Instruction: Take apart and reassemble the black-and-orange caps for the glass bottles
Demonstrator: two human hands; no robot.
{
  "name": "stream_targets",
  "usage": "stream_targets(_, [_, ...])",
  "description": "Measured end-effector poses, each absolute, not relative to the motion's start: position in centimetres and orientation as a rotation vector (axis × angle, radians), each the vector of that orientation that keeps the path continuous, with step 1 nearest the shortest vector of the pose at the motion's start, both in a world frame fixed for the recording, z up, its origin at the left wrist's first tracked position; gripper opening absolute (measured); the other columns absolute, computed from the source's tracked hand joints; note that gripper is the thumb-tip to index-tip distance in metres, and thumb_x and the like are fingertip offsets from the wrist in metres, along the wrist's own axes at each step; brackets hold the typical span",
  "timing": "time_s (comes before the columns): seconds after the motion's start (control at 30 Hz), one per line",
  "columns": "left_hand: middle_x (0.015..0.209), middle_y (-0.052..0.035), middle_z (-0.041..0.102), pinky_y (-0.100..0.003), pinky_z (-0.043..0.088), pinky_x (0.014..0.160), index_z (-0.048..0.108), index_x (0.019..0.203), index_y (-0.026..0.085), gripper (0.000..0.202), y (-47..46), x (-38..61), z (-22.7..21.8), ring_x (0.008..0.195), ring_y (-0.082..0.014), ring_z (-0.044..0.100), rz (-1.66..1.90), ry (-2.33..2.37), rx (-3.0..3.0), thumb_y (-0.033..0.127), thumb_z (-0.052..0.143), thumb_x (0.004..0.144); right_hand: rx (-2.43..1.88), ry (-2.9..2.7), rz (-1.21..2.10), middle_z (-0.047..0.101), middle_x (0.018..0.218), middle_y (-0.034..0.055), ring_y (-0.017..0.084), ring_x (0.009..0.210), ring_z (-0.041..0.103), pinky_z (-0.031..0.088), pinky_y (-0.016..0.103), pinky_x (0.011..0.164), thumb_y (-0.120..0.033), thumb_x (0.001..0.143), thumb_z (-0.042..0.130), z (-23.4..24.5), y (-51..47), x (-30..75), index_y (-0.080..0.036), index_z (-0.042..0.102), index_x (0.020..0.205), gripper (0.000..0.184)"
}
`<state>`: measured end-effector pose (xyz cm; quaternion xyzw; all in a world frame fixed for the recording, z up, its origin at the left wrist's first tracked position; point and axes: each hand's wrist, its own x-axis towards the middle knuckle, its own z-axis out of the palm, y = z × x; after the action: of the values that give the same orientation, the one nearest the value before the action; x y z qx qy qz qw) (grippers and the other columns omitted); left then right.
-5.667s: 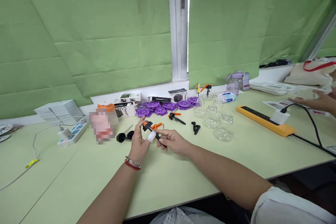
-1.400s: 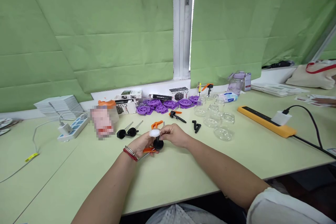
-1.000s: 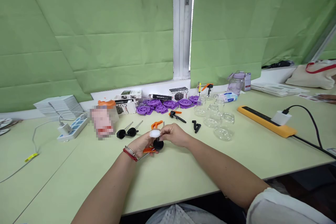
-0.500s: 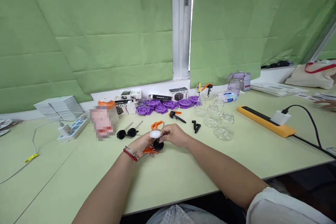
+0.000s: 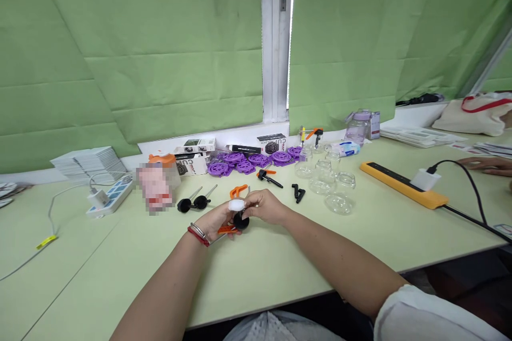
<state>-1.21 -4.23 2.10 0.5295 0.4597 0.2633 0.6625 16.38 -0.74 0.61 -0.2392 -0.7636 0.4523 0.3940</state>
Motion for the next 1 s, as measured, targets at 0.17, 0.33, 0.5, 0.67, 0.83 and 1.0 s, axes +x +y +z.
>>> stream_targets(0.17, [0.074, -0.003, 0.056, -0.022, 0.037, 0.04, 0.054, 0.109, 0.02, 0.051, -4.34, -1.2, 2.28, 0.055, -0.0166, 0.059, 0.595, 1.042, 1.212, 0.053, 0.057, 0.07, -0.621, -1.957, 1.106, 0.061, 0.067, -0.0011, 0.013, 0.066, 0.054, 0.042, 0.024, 0.064, -0.025, 0.059, 0.078, 0.54, -0.68, 16.43, -0.017, 0.069, 0.065, 0.014])
stream_targets(0.33, [0.076, -0.0027, 0.055, -0.021, 0.036, 0.04, 0.053, 0.109, 0.021, 0.05, -4.41, -1.07, 2.55, 0.056, -0.0167, 0.059, 0.591, 1.049, 1.205, 0.052, 0.057, 0.07, -0.663, -1.969, 1.008, 0.059, 0.065, -0.0012, 0.012, 0.061, 0.051, 0.04, 0.023, 0.059, -0.027, 0.057, 0.08, 0.69, -1.0, 16.44, -0.017, 0.067, 0.062, 0.018])
stream_targets(0.5, [0.074, -0.0028, 0.055, -0.022, 0.036, 0.039, 0.055, 0.106, 0.02, 0.045, -4.46, -1.03, 2.57, 0.055, -0.0162, 0.058, 0.581, 1.02, 1.212, 0.049, 0.054, 0.072, -0.656, -1.939, 1.022, 0.057, 0.064, -0.0016, 0.011, 0.059, 0.049, 0.039, 0.023, 0.057, -0.029, 0.056, 0.081, 0.8, -1.23, 16.43, -0.016, 0.064, 0.061, 0.021])
stream_targets(0.67, [0.076, -0.0031, 0.056, -0.021, 0.036, 0.039, 0.055, 0.105, 0.021, 0.042, -4.45, -1.14, 2.43, 0.056, -0.0163, 0.058, 0.582, 1.021, 1.203, 0.048, 0.054, 0.073, -0.662, -1.93, 1.013, 0.057, 0.064, -0.0018, 0.01, 0.059, 0.048, 0.038, 0.022, 0.057, -0.025, 0.055, 0.081, 0.66, -1.19, 16.49, -0.015, 0.065, 0.062, 0.02])
stream_targets(0.83, [0.076, -0.003, 0.056, -0.02, 0.034, 0.039, 0.053, 0.107, 0.021, 0.044, -4.39, -1.18, 2.38, 0.054, -0.015, 0.058, 0.589, 1.006, 1.172, 0.049, 0.055, 0.073, -0.681, -1.927, 1.019, 0.058, 0.066, -0.001, 0.011, 0.06, 0.049, 0.039, 0.023, 0.058, -0.024, 0.057, 0.08, 0.49, -1.17, 16.63, -0.016, 0.066, 0.063, 0.017])
stream_targets(1.0, [0.074, -0.0027, 0.057, -0.021, 0.035, 0.039, 0.05, 0.117, 0.021, 0.05, -4.42, -1.17, 2.43, 0.054, -0.0151, 0.056, 0.592, 0.972, 1.196, 0.047, 0.053, 0.074, -0.699, -1.931, 1.014, 0.057, 0.067, -0.0007, 0.011, 0.059, 0.049, 0.039, 0.024, 0.057, -0.026, 0.057, 0.08, 0.25, -1.07, 16.88, -0.017, 0.068, 0.067, 0.019])
